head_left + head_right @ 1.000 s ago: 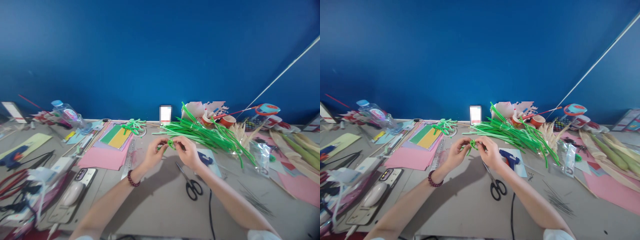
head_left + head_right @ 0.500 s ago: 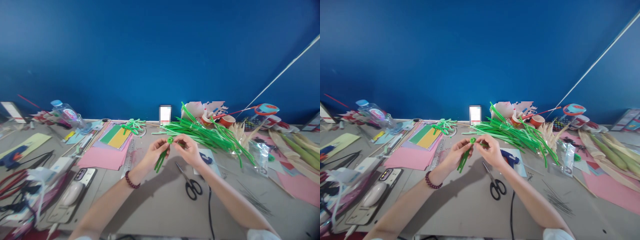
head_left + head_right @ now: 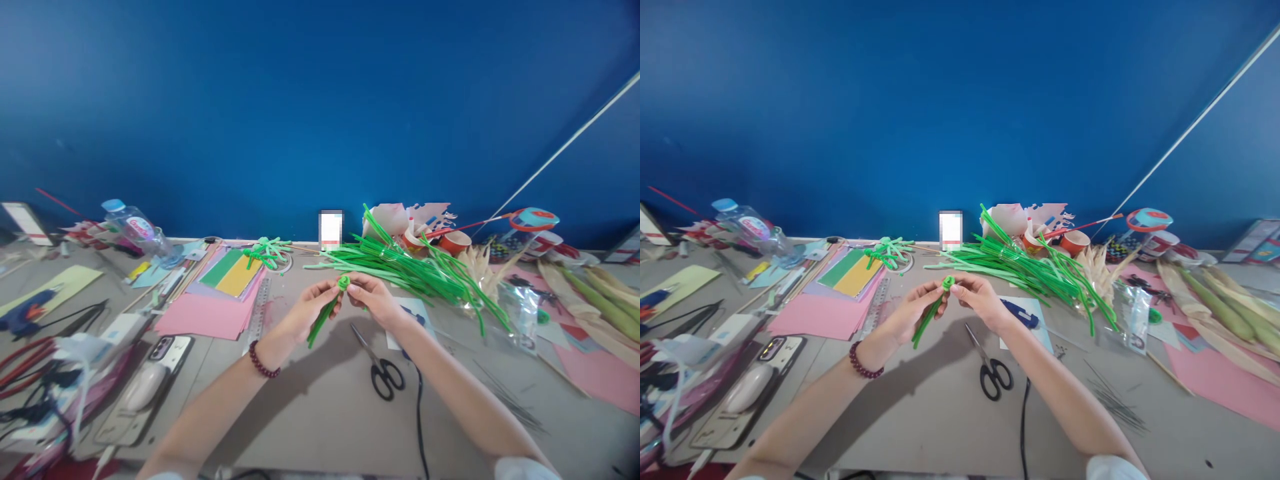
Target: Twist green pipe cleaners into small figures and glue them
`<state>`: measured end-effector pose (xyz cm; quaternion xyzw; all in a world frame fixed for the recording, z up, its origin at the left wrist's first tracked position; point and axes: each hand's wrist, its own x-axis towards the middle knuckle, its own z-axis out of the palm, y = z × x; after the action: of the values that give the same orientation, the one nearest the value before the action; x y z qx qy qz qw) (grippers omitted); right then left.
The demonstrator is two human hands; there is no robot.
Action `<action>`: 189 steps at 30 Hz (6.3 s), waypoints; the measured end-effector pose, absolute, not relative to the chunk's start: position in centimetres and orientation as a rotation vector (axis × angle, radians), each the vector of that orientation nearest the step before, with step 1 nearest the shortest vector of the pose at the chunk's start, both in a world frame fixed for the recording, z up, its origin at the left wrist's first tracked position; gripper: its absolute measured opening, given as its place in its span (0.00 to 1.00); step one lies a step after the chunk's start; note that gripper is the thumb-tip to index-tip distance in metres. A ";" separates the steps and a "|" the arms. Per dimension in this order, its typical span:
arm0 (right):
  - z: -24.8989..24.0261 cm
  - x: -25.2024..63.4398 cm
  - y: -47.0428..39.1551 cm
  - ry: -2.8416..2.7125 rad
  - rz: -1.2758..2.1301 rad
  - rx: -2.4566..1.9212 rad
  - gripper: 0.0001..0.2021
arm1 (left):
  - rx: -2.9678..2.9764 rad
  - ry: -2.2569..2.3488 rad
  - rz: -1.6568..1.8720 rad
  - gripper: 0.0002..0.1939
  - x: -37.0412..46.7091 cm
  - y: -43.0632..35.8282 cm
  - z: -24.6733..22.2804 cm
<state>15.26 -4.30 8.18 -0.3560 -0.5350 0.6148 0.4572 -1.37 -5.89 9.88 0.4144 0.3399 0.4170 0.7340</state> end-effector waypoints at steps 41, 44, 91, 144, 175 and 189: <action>8.6 14.8 -4.6 -1.341 1.496 -0.888 0.20 | 0.713 0.632 0.839 0.18 -0.8 -5.8 9.3; 8.7 14.9 -4.8 -1.348 1.561 -0.852 0.18 | 0.755 0.619 0.810 0.18 -0.8 -6.0 9.6; 8.6 14.4 -5.1 -1.420 1.199 -1.084 0.14 | 2.063 1.058 1.466 0.09 -1.7 -6.1 8.2; 8.4 15.3 -4.6 -1.709 0.894 -0.940 0.13 | 0.905 0.675 0.918 0.14 -2.5 -4.7 9.7; 8.8 14.8 -5.7 -1.728 0.530 -1.049 0.04 | 1.142 0.798 1.144 0.15 -1.6 -5.2 9.4; 9.0 14.5 -6.2 -1.732 0.593 -1.083 0.07 | 0.793 0.823 1.122 0.13 -1.6 -5.3 9.8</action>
<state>14.46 -6.24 9.00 -0.4449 -0.7118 0.2437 0.4858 -1.62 -5.35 9.80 0.3553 0.3691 0.5030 0.6961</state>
